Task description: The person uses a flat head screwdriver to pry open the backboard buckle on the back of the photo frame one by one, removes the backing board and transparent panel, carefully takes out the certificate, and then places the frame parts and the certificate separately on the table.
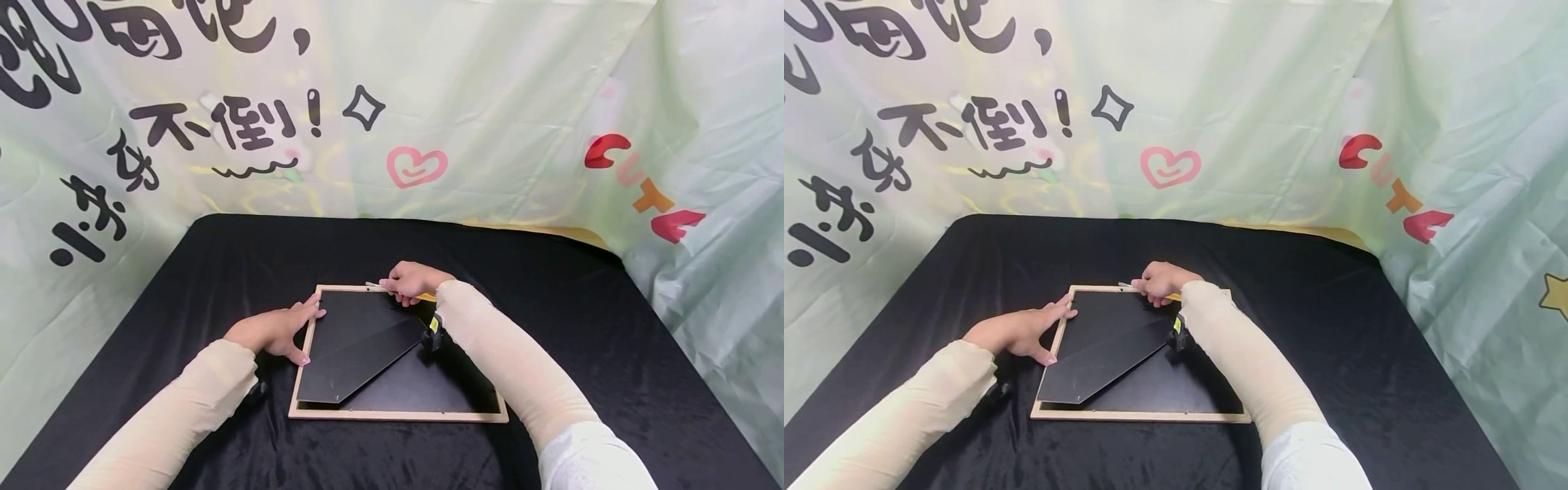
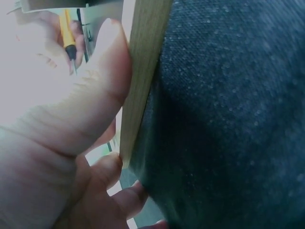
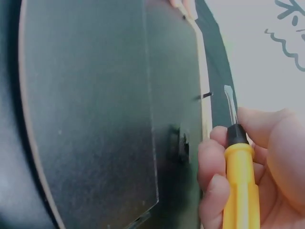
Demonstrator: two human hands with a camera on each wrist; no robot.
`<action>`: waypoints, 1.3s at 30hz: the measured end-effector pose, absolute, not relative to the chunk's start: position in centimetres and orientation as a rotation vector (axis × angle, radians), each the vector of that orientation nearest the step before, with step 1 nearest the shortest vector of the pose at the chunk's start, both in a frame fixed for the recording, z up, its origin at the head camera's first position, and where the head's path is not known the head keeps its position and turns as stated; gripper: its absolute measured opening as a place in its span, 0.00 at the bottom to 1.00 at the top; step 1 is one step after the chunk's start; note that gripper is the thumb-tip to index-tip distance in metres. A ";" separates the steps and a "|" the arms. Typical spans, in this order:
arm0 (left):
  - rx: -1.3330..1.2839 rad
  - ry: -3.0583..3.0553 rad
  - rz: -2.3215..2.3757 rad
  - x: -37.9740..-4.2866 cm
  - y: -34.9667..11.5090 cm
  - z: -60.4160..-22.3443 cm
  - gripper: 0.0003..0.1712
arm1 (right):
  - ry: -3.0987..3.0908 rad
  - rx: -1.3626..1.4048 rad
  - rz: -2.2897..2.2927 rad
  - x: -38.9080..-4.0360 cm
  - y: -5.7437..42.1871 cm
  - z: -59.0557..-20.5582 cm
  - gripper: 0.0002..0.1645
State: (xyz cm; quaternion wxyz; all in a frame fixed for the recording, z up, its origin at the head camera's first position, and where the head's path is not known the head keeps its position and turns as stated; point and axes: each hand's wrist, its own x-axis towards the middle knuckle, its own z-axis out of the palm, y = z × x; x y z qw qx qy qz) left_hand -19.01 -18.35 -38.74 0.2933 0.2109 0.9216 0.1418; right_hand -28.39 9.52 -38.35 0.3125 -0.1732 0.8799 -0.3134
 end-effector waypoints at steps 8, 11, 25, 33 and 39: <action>0.563 2.496 0.384 -19.2 -18.5 -39.1 0.65 | 2.204 -0.449 -0.916 -28.1 9.1 -38.0 0.19; 0.583 2.512 0.381 -19.2 -18.5 -39.2 0.70 | 2.199 -0.450 -0.901 -27.8 8.8 -38.0 0.18; 0.544 2.535 0.406 -19.6 -18.5 -39.4 0.63 | 2.117 -0.433 -0.882 -26.9 6.1 -38.7 0.15; 0.550 2.532 0.432 -19.4 -18.6 -39.4 0.54 | 2.136 -0.431 -0.880 -26.7 4.6 -38.9 0.16; 0.544 2.514 0.434 -19.4 -18.5 -39.4 0.56 | 2.208 -0.419 -0.822 -26.6 3.6 -38.8 0.19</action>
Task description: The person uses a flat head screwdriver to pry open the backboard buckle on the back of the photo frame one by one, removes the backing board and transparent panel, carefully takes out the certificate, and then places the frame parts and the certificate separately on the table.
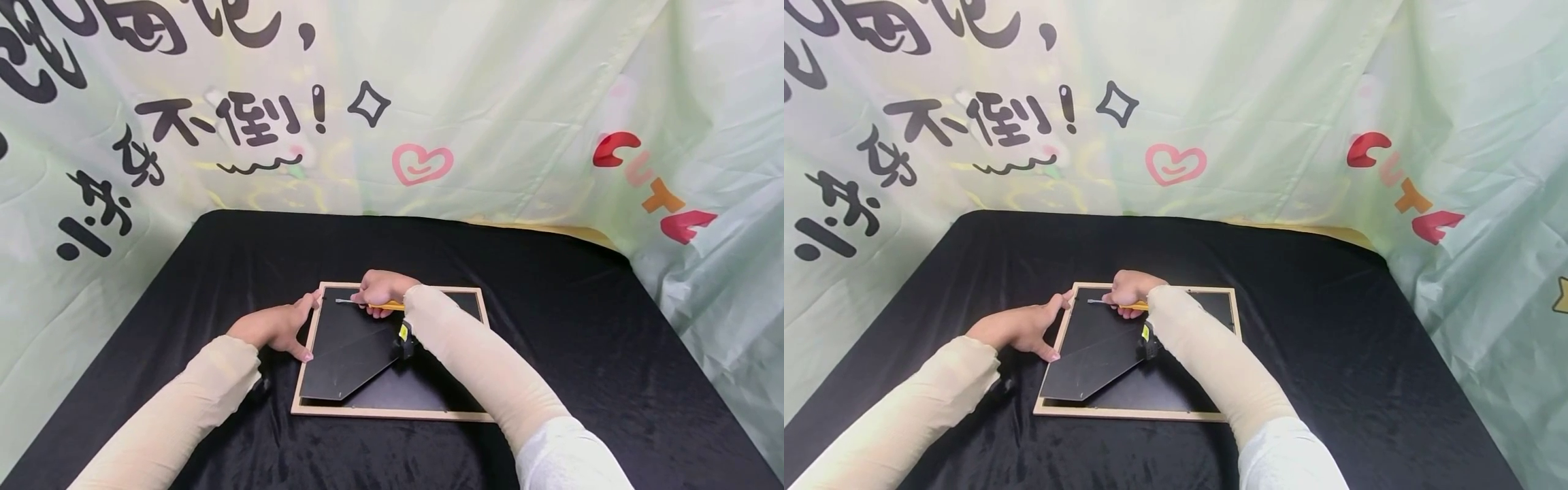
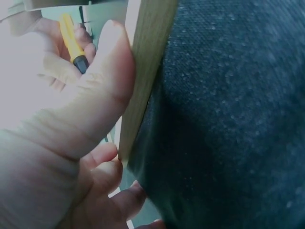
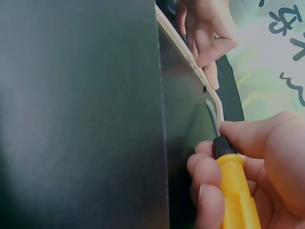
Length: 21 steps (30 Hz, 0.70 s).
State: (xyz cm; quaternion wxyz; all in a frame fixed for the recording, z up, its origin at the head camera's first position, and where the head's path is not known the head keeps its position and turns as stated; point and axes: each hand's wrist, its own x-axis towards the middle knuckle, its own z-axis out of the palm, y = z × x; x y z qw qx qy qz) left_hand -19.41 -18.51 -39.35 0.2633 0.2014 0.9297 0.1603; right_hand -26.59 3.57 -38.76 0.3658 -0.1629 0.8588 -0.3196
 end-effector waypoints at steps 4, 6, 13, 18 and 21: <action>0.530 2.510 0.421 -19.4 -18.5 -39.4 0.66 | 2.224 -0.407 -0.785 -26.5 3.0 -38.5 0.19; 0.527 2.508 0.416 -19.3 -18.5 -39.4 0.71 | 2.224 -0.394 -0.782 -26.5 2.8 -38.4 0.18; 0.553 2.517 0.392 -19.2 -18.5 -39.2 0.71 | 2.215 -0.380 -0.793 -26.6 1.9 -38.3 0.19; 0.549 2.526 0.380 -19.2 -18.6 -39.1 0.71 | 2.203 -0.370 -0.811 -26.6 1.3 -38.5 0.20; 0.561 2.529 0.380 -19.2 -18.6 -39.1 0.71 | 2.198 -0.366 -0.812 -26.7 1.1 -38.7 0.21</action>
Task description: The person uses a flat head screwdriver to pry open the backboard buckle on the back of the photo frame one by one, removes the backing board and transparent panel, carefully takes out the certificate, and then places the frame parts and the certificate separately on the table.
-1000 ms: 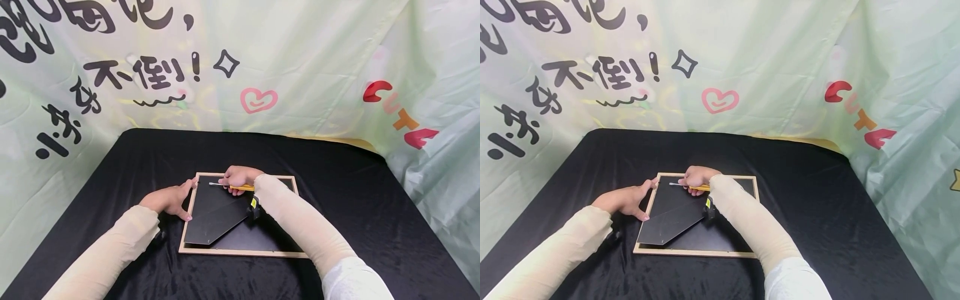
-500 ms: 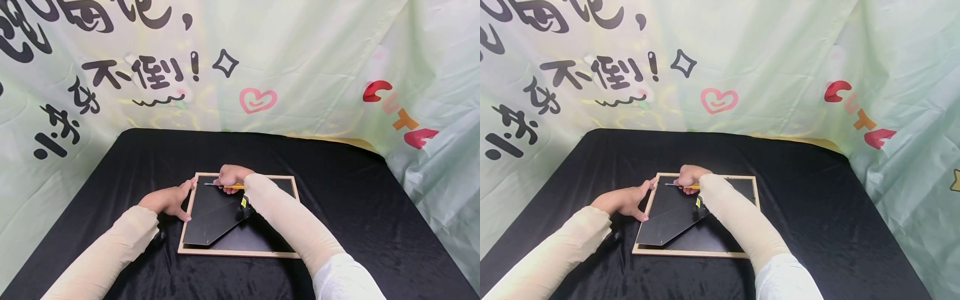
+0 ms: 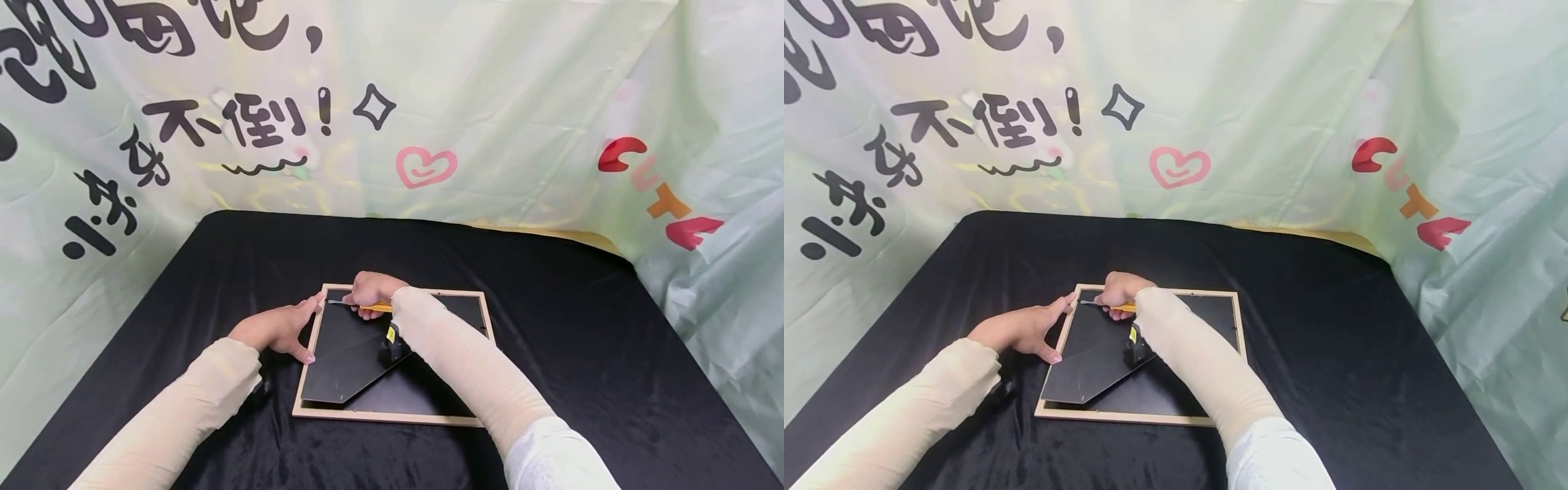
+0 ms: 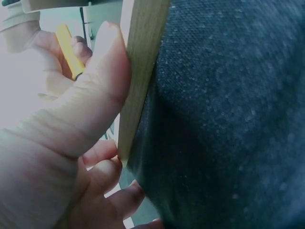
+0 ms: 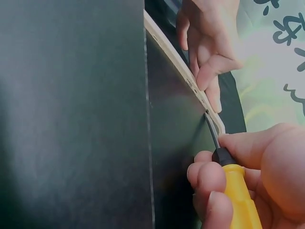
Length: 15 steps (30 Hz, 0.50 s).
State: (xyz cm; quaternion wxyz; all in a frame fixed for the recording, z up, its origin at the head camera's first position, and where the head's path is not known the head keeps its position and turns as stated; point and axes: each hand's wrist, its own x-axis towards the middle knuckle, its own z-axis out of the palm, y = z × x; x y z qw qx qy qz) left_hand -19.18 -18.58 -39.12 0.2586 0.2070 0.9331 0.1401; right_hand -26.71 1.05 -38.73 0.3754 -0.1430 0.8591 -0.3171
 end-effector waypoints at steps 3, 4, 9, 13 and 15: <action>0.572 2.531 0.384 -19.2 -18.5 -39.2 0.70 | 2.201 -0.358 -0.820 -26.7 1.0 -39.0 0.22; 0.571 2.532 0.384 -19.2 -18.5 -39.2 0.71 | 2.202 -0.356 -0.828 -26.7 1.0 -39.1 0.22; 0.551 2.533 0.367 -19.3 -18.5 -39.3 0.71 | 2.182 -0.359 -0.882 -26.6 1.0 -39.4 0.22; 0.558 2.534 0.375 -19.3 -18.6 -39.3 0.71 | 2.178 -0.369 -0.924 -26.7 1.1 -39.8 0.22; 0.564 2.535 0.376 -19.2 -18.6 -39.3 0.71 | 2.175 -0.377 -0.938 -26.8 1.2 -39.9 0.22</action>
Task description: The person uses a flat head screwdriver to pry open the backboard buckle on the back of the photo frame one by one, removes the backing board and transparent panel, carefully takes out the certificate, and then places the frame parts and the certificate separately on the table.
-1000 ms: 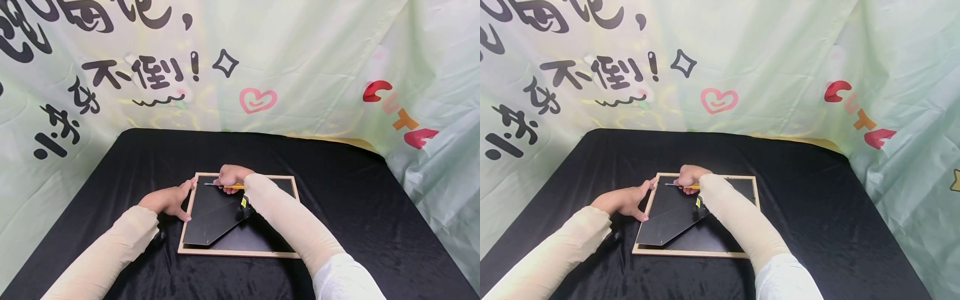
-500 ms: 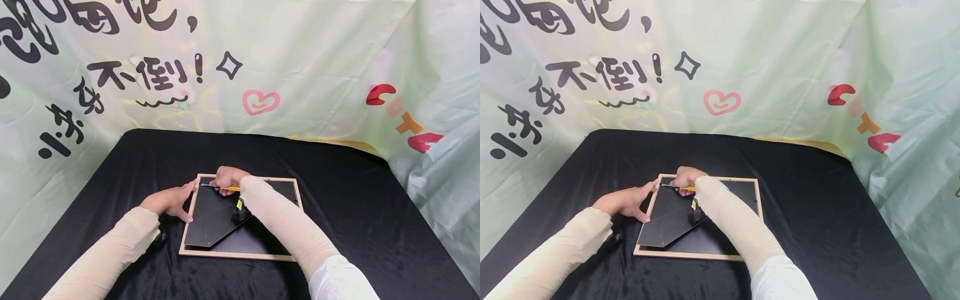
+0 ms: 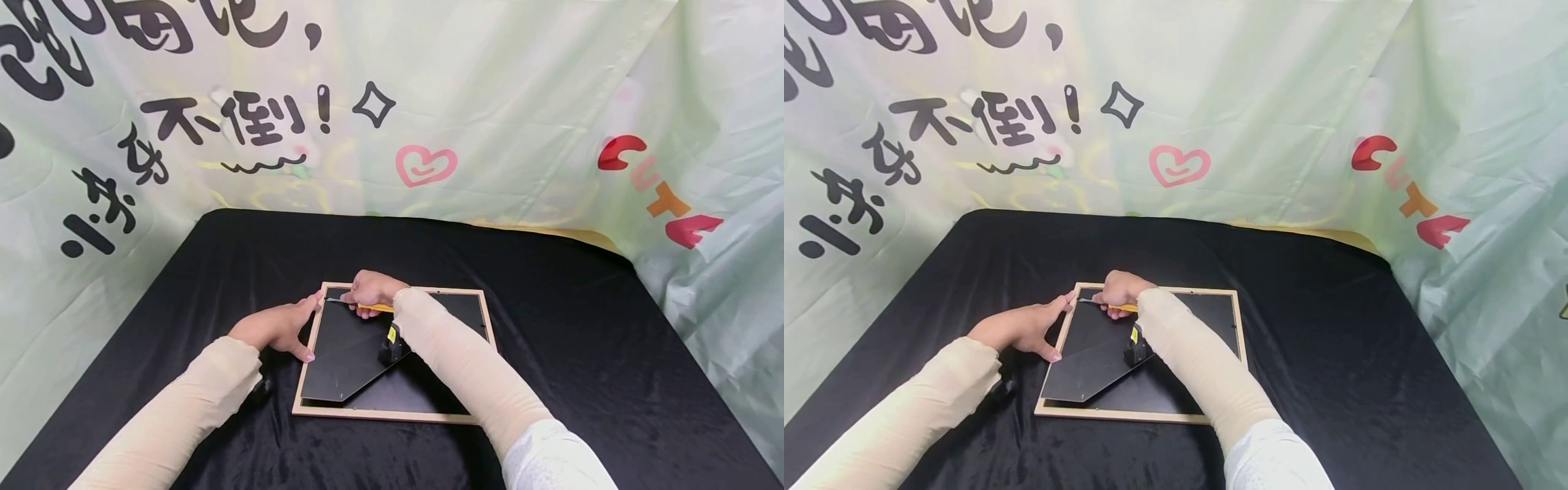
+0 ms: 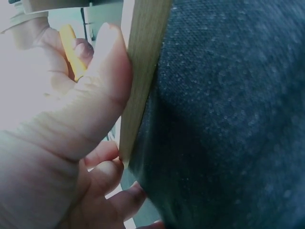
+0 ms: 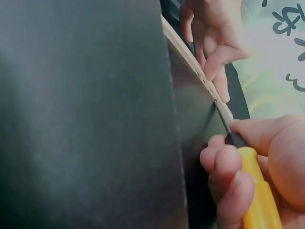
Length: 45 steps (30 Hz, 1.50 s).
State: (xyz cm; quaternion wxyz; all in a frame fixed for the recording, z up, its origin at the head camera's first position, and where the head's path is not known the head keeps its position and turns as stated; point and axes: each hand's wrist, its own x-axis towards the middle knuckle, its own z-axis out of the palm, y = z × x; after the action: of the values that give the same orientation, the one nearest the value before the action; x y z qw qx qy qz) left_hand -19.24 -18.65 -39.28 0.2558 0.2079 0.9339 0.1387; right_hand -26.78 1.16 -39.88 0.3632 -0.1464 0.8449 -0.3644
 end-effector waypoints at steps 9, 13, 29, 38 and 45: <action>0.561 2.538 0.368 -19.3 -18.7 -39.4 0.71 | 2.161 -0.425 -0.972 -27.1 1.6 -40.4 0.21; 0.555 2.536 0.360 -19.3 -18.7 -39.4 0.71 | 2.180 -0.438 -0.979 -27.1 1.7 -40.6 0.21; 0.580 2.541 0.374 -19.2 -19.0 -39.6 0.71 | 2.215 -0.440 -0.990 -27.0 1.2 -40.7 0.20; 0.595 2.546 0.405 -19.2 -19.2 -39.8 0.70 | 2.237 -0.450 -0.842 -27.2 1.2 -39.9 0.22; 0.600 2.537 0.385 -19.3 -18.9 -39.6 0.71 | 2.245 -0.489 -0.899 -27.3 1.4 -40.2 0.21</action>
State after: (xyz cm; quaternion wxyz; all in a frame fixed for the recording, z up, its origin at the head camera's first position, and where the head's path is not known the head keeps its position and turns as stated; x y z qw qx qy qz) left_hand -19.35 -18.86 -39.60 0.2504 0.2203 0.9321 0.1413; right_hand -27.26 1.43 -40.23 0.3311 -0.1870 0.8586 -0.3437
